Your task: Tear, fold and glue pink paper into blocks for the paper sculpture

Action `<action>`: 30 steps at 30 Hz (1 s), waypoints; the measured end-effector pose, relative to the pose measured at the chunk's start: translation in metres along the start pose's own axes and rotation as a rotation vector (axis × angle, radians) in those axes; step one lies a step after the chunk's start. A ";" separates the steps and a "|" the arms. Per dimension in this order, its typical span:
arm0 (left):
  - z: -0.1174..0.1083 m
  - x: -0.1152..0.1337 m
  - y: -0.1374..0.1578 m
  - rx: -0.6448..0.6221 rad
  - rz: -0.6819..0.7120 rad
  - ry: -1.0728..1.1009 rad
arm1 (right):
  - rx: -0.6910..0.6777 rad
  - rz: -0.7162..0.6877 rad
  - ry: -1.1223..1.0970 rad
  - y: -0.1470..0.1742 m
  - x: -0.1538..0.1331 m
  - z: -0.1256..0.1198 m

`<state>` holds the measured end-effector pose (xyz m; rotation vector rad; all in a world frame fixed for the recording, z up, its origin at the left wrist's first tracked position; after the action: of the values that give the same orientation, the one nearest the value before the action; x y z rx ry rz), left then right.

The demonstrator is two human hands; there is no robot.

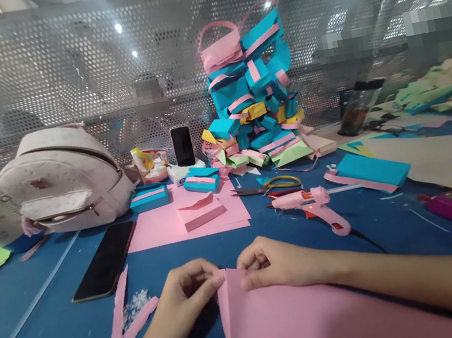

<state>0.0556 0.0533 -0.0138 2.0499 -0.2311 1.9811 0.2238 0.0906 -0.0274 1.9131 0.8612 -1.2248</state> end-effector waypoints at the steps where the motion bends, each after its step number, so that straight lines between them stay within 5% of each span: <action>1: 0.000 -0.001 -0.001 -0.012 -0.015 0.011 | 0.003 0.001 -0.007 0.000 0.001 0.000; 30: 0.005 0.000 0.003 -0.128 -0.015 -0.099 | -0.032 -0.058 0.059 -0.003 0.001 0.000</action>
<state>0.0598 0.0487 -0.0134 2.0636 -0.3522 1.8084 0.2223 0.0925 -0.0290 1.9192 0.9680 -1.1870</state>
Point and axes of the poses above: each hand's wrist, its own y-axis away from the middle knuckle, its own z-axis out of the palm, x = y × z, the point moved 5 cm from there along -y, towards the middle knuckle, and after that the axes turned 15 degrees about y, right-handed, at the moved point
